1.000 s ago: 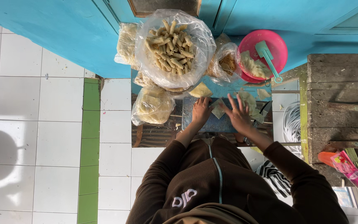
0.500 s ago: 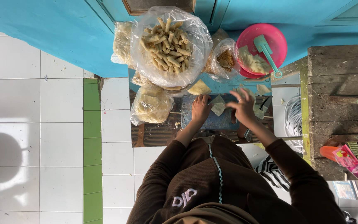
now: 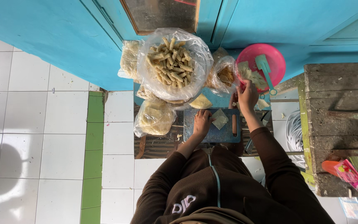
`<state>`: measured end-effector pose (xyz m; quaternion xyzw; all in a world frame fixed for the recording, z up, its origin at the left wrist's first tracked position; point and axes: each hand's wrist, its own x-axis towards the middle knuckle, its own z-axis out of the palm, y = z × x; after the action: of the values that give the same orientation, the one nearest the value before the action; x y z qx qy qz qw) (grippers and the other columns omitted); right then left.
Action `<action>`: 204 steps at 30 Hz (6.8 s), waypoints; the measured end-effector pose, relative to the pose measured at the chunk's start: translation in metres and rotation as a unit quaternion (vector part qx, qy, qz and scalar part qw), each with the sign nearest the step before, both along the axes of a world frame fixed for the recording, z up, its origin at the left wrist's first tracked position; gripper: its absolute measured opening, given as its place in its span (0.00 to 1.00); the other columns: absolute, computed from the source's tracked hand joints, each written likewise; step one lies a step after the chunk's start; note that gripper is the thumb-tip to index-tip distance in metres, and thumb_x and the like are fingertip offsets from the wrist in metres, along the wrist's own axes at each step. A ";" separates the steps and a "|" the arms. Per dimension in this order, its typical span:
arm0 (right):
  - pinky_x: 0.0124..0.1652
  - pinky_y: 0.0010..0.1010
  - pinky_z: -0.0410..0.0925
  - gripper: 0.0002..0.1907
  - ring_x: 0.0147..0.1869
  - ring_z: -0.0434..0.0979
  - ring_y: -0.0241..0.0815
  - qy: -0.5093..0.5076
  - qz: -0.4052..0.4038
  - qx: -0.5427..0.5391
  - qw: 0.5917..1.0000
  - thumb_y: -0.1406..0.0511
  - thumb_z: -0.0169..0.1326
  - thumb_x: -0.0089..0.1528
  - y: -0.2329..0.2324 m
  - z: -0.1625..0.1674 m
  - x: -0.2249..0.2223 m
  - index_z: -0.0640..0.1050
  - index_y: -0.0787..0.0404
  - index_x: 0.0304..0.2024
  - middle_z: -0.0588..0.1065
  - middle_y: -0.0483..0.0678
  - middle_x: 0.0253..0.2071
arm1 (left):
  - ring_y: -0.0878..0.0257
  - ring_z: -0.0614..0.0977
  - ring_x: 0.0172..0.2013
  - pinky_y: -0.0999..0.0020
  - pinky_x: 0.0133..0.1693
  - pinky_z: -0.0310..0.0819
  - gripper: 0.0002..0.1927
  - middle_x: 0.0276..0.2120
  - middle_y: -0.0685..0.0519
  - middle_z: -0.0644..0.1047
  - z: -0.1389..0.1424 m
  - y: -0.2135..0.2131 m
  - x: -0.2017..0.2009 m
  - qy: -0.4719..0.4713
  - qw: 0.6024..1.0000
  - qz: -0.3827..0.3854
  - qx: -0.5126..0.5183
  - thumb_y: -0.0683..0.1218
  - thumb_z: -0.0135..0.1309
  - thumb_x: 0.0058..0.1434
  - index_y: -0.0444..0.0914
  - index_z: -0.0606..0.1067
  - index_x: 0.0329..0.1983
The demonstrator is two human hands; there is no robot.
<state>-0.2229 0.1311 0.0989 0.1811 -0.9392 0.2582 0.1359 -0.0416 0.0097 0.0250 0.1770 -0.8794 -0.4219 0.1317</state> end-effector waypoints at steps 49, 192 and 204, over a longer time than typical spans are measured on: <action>0.38 0.22 0.70 0.11 0.38 0.77 0.31 -0.436 0.018 -0.286 0.853 0.69 0.64 0.61 0.097 -0.039 0.064 0.83 0.66 0.46 0.80 0.46 0.38 | 0.51 0.79 0.42 0.55 0.46 0.72 0.21 0.40 0.48 0.77 -0.009 0.003 0.015 0.067 0.992 -0.066 0.079 0.43 0.62 0.56 0.37 0.69 0.51; 0.54 0.45 0.68 0.26 0.57 0.72 0.54 -0.078 0.234 0.093 0.965 0.74 0.56 0.57 0.032 -0.059 0.075 0.77 0.52 0.58 0.75 0.49 0.52 | 0.55 0.78 0.36 0.58 0.40 0.70 0.07 0.32 0.52 0.79 -0.012 -0.032 0.023 0.114 0.981 0.146 0.056 0.44 0.58 0.66 0.39 0.73 0.44; 0.41 0.23 0.68 0.19 0.42 0.77 0.30 -0.451 0.204 -0.201 0.845 0.67 0.59 0.63 0.023 -0.022 0.071 0.73 0.64 0.55 0.80 0.47 0.40 | 0.69 0.81 0.41 0.69 0.45 0.76 0.21 0.40 0.55 0.82 -0.004 -0.014 0.014 0.007 0.895 0.075 0.440 0.53 0.59 0.65 0.34 0.76 0.53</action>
<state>-0.1520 0.1541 0.0768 0.2007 -0.7664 0.5164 -0.3251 -0.0279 -0.0047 0.0207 0.2798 -0.5874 -0.7554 0.0778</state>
